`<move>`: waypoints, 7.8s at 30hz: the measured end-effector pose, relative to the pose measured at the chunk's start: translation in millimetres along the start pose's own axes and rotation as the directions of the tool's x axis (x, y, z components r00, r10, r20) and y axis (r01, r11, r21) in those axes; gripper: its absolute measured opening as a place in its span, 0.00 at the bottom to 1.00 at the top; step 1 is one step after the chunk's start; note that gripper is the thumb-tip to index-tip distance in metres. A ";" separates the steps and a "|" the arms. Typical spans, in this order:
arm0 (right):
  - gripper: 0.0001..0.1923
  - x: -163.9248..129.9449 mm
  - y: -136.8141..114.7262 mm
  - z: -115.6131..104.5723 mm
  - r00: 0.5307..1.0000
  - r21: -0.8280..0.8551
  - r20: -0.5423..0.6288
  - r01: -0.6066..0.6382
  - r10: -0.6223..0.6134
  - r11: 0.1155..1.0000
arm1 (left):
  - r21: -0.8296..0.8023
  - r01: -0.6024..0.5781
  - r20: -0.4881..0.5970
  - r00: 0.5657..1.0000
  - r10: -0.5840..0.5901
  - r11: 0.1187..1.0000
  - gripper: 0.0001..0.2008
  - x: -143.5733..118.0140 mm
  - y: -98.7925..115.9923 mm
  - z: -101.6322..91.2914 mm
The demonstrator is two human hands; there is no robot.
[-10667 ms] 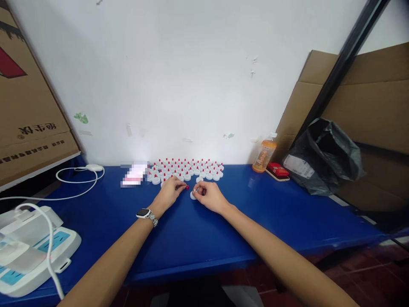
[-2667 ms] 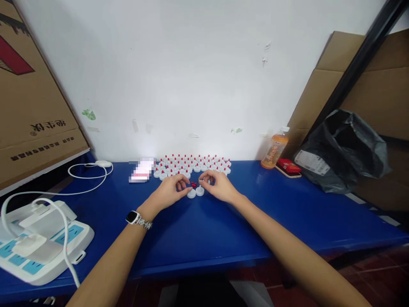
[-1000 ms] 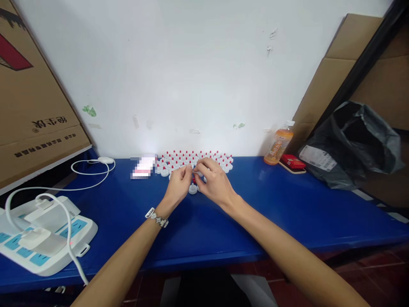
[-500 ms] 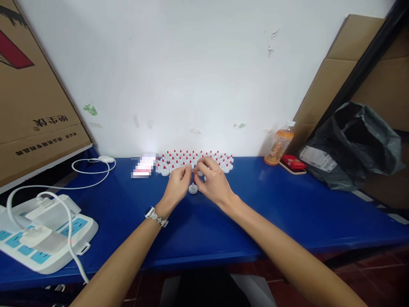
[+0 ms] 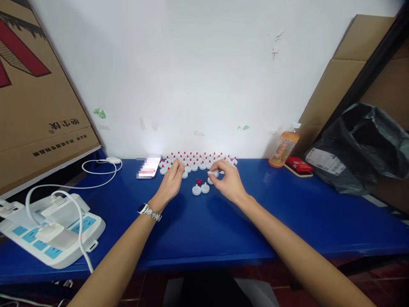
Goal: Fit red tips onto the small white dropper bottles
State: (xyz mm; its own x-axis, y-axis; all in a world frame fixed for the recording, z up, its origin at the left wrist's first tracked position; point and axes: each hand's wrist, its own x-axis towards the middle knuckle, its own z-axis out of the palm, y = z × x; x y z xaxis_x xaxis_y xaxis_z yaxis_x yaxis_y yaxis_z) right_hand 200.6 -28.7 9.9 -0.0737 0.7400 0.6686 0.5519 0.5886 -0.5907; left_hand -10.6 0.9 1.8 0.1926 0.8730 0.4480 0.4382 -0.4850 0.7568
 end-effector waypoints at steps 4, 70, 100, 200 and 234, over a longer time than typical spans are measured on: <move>0.03 2.1 9.3 -6.2 0.994 0.020 -0.028 -0.102 0.103 0.995 | 0.069 -0.094 0.134 0.987 0.084 0.993 0.10 6.0 -16.4 1.8; 0.08 73.8 49.3 59.6 0.954 -0.651 0.177 -0.070 0.241 0.756 | 0.170 -0.076 0.307 0.951 0.020 0.982 0.10 2.8 -8.3 -5.2; 0.11 22.7 10.0 -3.5 0.990 -0.122 0.073 0.130 -0.122 0.984 | 0.270 -0.217 0.015 0.975 0.222 0.938 0.19 34.6 26.4 22.5; 0.12 19.5 -7.6 1.4 0.912 -0.172 0.221 0.385 -0.345 0.907 | 0.034 -0.066 -0.015 0.998 0.067 0.997 0.20 20.8 22.2 25.6; 0.07 12.4 28.2 -2.0 0.995 0.026 0.050 -0.091 0.090 0.995 | 0.391 -0.311 0.301 0.933 0.199 0.866 0.18 36.9 -7.4 18.9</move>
State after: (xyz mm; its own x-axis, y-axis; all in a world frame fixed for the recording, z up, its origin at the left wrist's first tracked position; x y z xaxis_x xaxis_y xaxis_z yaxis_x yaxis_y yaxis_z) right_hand 216.9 -3.6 2.4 -0.0652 0.8053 0.5893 0.5346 0.5269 -0.6608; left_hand 9.9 37.7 3.7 0.5312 0.7328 0.4252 0.6627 -0.6721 0.3303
